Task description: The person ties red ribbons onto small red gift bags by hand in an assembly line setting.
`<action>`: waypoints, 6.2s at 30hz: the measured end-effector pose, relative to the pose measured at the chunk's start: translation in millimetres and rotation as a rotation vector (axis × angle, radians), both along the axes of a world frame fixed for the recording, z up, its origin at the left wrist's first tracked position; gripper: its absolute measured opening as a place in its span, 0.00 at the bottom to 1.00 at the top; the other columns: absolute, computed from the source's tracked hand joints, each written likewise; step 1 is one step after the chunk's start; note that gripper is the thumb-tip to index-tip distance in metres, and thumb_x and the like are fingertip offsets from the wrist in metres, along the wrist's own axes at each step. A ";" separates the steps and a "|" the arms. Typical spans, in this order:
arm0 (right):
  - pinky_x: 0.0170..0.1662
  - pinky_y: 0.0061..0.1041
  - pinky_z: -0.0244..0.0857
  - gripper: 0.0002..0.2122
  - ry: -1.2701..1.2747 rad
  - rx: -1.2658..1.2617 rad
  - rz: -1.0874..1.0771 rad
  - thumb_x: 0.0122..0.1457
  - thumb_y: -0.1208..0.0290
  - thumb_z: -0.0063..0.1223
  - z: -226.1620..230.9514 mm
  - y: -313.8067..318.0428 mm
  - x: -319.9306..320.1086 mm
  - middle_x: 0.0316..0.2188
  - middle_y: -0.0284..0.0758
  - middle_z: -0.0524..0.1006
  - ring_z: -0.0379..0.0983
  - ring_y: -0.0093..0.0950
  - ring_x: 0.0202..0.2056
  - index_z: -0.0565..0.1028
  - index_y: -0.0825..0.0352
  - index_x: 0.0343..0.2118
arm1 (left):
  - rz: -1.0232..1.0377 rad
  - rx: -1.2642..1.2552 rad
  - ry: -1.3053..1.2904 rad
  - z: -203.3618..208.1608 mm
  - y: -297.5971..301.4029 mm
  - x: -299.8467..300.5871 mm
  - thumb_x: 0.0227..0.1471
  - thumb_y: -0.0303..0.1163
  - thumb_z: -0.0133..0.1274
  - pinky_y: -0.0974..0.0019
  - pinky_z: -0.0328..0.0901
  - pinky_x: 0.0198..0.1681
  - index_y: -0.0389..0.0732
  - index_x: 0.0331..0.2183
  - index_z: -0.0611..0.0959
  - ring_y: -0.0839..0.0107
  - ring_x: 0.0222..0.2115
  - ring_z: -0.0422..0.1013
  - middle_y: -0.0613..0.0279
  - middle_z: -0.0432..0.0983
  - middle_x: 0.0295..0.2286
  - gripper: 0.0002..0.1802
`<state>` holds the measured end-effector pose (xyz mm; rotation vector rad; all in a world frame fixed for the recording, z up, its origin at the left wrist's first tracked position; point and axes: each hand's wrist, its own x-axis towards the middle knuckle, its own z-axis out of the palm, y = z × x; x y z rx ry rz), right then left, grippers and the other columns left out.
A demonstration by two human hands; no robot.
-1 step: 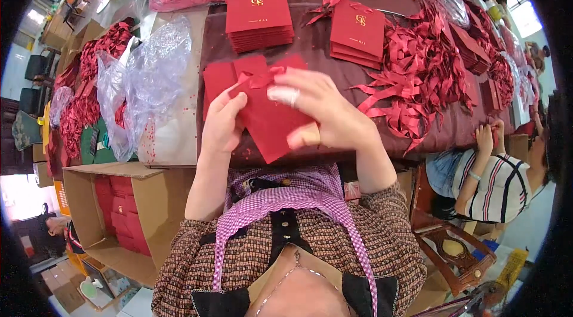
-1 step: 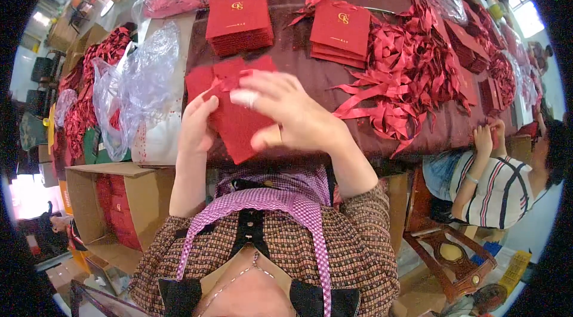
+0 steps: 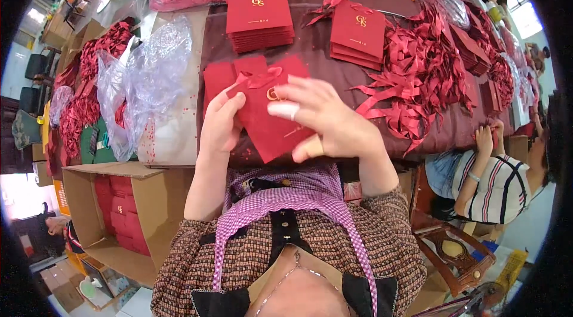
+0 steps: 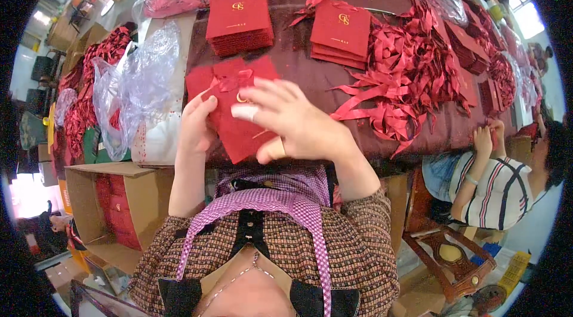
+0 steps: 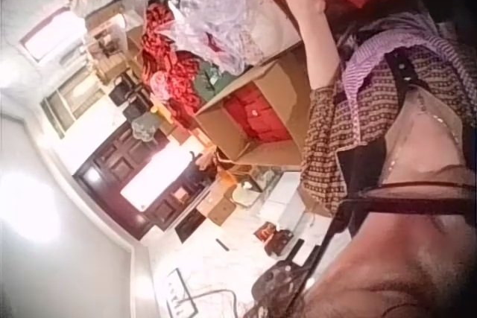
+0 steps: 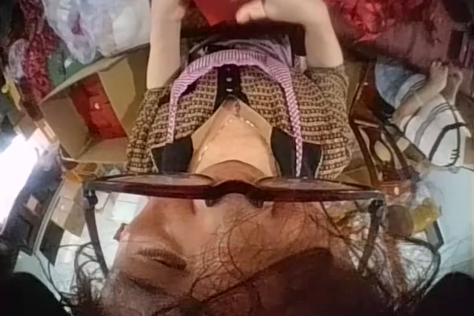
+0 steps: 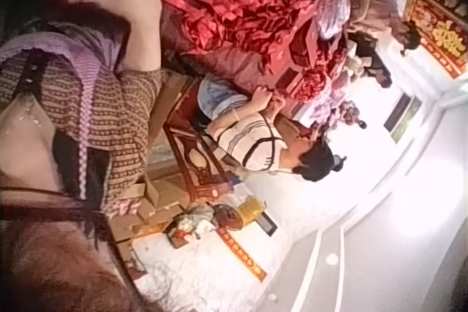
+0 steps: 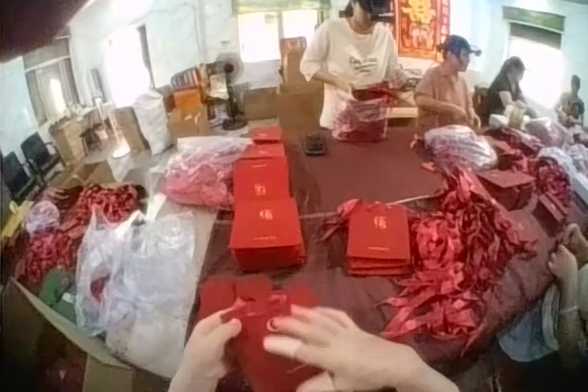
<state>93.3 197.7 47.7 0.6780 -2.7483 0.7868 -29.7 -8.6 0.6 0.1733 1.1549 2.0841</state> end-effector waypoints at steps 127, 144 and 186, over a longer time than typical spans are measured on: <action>0.38 0.37 0.68 0.05 -0.035 -0.457 -0.571 0.59 0.75 0.51 -86.2 -29.1 -19.5 0.34 0.45 0.75 0.74 0.46 0.37 0.70 0.69 0.36 | 0.121 -0.593 0.753 -42.5 17.4 -0.2 0.48 0.22 0.57 0.74 0.67 0.32 0.29 0.37 0.80 0.80 0.26 0.70 0.63 0.77 0.25 0.12; 0.34 0.39 0.68 0.04 0.169 -0.163 -0.449 0.57 0.78 0.50 -64.3 -36.1 -31.9 0.29 0.45 0.72 0.73 0.45 0.31 0.68 0.70 0.33 | 0.155 -0.628 0.937 -13.3 18.8 17.6 0.47 0.20 0.57 0.74 0.65 0.33 0.32 0.37 0.80 0.80 0.28 0.69 0.65 0.76 0.25 0.12; 0.43 0.30 0.66 0.02 0.274 -0.623 -0.395 0.56 0.80 0.52 -23.3 -16.0 -29.5 0.31 0.38 0.74 0.72 0.35 0.37 0.74 0.69 0.32 | 0.268 -0.521 1.472 -13.6 22.1 4.1 0.45 0.16 0.51 0.59 0.60 0.36 0.34 0.30 0.75 0.54 0.30 0.70 0.52 0.73 0.27 0.07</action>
